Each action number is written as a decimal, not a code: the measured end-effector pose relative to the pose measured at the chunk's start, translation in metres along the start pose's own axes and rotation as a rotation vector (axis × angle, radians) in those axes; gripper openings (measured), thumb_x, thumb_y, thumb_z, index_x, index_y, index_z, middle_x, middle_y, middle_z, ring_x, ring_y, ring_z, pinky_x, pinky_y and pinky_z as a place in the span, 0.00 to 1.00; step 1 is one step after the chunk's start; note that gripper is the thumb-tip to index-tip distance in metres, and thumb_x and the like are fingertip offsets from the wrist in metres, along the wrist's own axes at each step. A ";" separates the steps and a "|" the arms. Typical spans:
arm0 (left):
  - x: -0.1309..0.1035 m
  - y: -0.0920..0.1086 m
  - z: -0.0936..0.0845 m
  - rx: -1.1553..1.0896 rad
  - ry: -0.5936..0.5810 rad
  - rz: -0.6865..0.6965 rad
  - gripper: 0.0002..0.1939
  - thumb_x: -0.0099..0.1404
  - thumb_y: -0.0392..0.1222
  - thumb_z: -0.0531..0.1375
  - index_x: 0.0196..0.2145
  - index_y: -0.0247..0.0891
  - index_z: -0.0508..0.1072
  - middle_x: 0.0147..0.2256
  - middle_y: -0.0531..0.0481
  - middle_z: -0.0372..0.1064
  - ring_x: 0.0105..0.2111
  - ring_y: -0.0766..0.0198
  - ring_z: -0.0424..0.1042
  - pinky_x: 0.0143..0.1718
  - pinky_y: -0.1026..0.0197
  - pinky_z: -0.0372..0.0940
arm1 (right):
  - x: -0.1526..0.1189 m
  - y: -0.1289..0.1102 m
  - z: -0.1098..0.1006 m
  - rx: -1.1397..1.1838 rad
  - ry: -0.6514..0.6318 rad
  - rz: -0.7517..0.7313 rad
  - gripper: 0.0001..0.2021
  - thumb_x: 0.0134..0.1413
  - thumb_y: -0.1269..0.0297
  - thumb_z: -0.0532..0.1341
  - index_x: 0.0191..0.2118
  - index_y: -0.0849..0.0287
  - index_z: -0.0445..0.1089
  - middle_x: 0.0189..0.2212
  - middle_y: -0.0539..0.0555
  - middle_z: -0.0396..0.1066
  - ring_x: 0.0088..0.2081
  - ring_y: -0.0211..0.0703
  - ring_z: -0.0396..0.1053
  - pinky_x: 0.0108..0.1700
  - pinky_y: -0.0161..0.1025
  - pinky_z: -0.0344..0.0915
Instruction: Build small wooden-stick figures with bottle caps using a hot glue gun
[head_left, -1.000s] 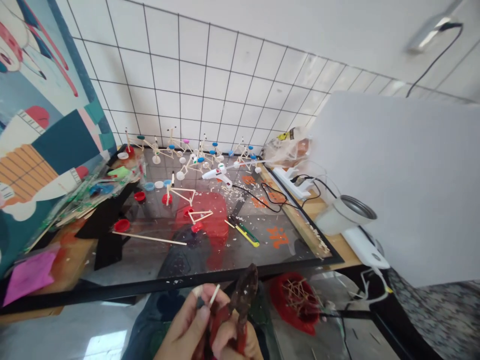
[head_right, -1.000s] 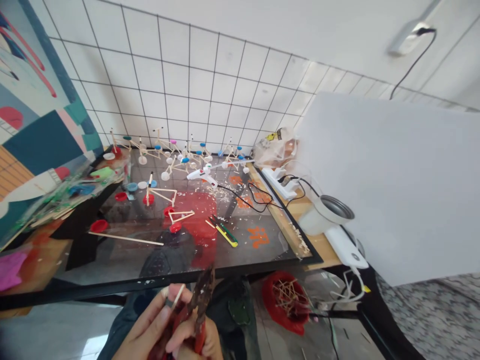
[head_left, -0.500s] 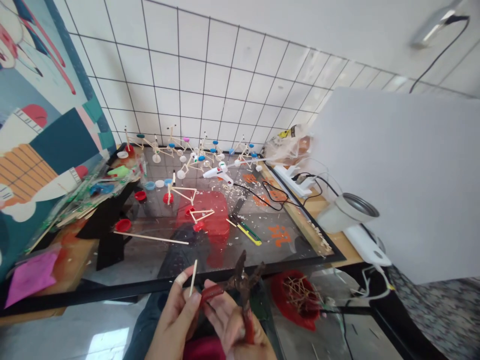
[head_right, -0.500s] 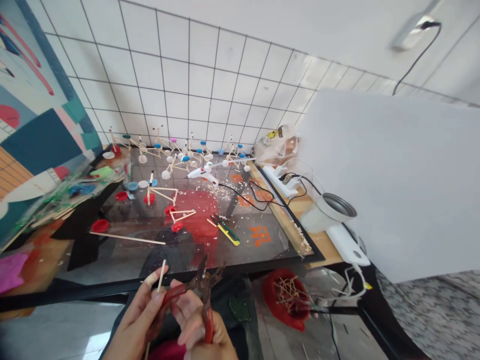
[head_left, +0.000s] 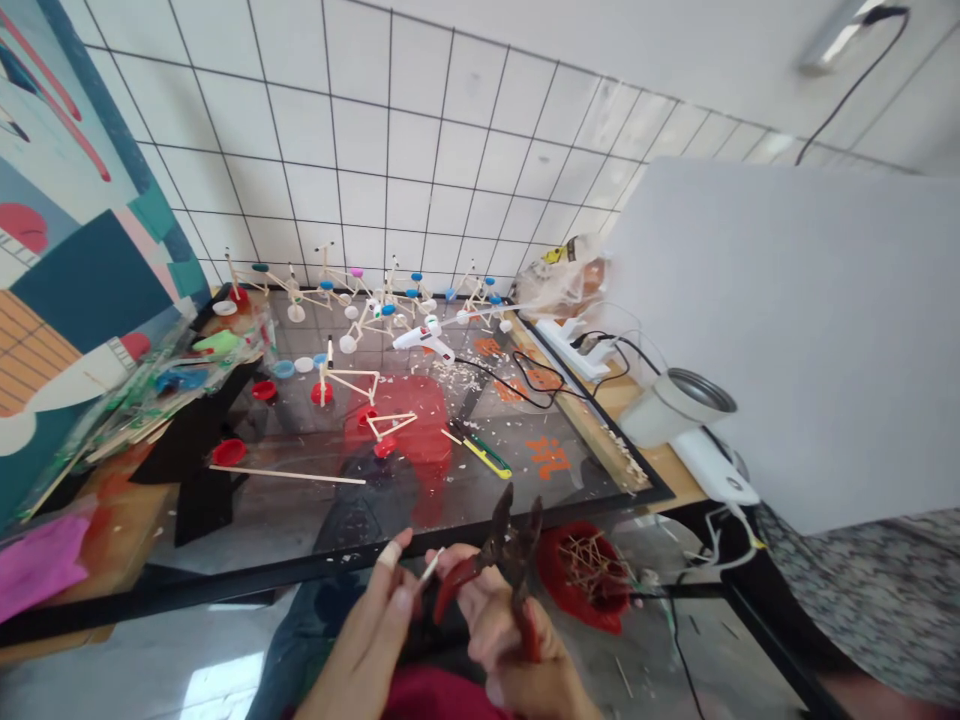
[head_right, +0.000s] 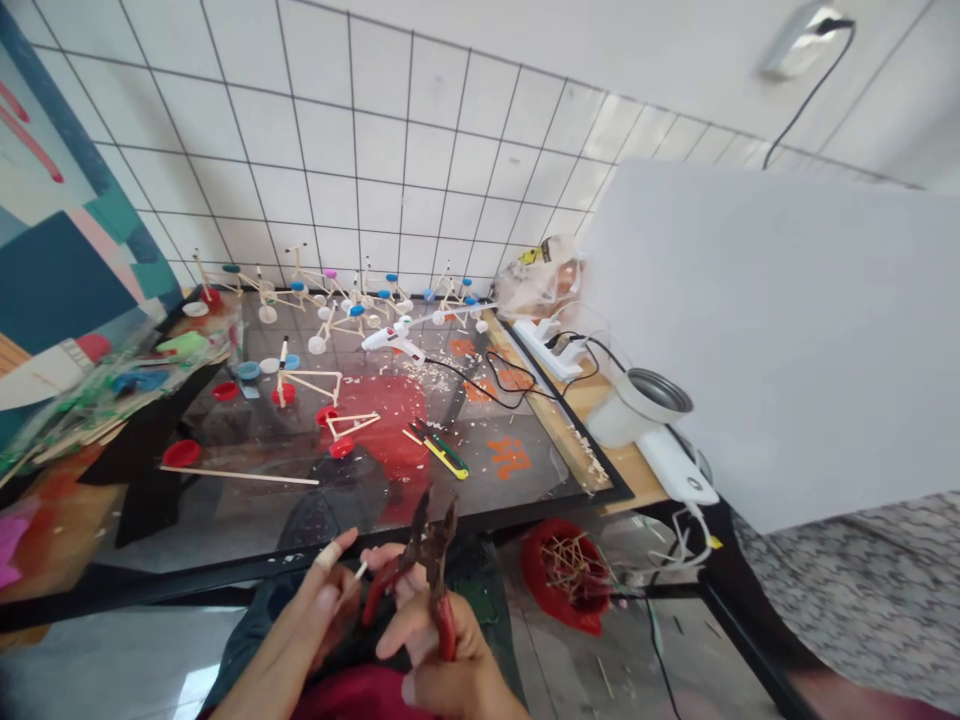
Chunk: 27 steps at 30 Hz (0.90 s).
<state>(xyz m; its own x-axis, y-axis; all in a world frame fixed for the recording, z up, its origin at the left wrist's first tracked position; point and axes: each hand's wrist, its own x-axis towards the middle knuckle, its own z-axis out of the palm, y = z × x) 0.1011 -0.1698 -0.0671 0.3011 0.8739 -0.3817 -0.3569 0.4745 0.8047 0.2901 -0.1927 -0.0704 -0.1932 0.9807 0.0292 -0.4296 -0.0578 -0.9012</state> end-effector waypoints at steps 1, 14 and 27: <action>0.001 0.005 -0.003 0.067 0.017 -0.002 0.27 0.60 0.53 0.65 0.55 0.44 0.73 0.29 0.49 0.72 0.29 0.57 0.70 0.29 0.61 0.64 | -0.002 -0.003 -0.004 -0.007 -0.001 -0.002 0.08 0.38 0.59 0.73 0.29 0.48 0.79 0.55 0.52 0.70 0.62 0.61 0.61 0.64 0.59 0.52; -0.005 0.029 0.013 0.087 -0.225 -0.280 0.27 0.59 0.60 0.64 0.45 0.36 0.72 0.23 0.57 0.59 0.17 0.76 0.44 0.18 0.67 0.35 | -0.009 -0.019 -0.022 -0.335 -0.161 0.259 0.31 0.31 0.80 0.58 0.45 0.51 0.78 0.55 0.52 0.65 0.60 0.54 0.60 0.63 0.49 0.52; -0.004 0.026 0.002 0.324 -0.265 -0.238 0.22 0.65 0.60 0.56 0.38 0.36 0.68 0.24 0.58 0.58 0.18 0.75 0.44 0.18 0.66 0.36 | -0.002 -0.040 0.000 -0.677 -0.287 0.220 0.32 0.40 0.85 0.56 0.50 0.51 0.75 0.57 0.53 0.64 0.59 0.47 0.62 0.62 0.43 0.57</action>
<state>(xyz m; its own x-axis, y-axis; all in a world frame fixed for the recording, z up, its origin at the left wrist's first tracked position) 0.0925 -0.1613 -0.0434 0.5711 0.6680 -0.4771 0.0307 0.5634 0.8256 0.3077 -0.1919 -0.0349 -0.4731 0.8674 -0.1540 0.2615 -0.0287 -0.9648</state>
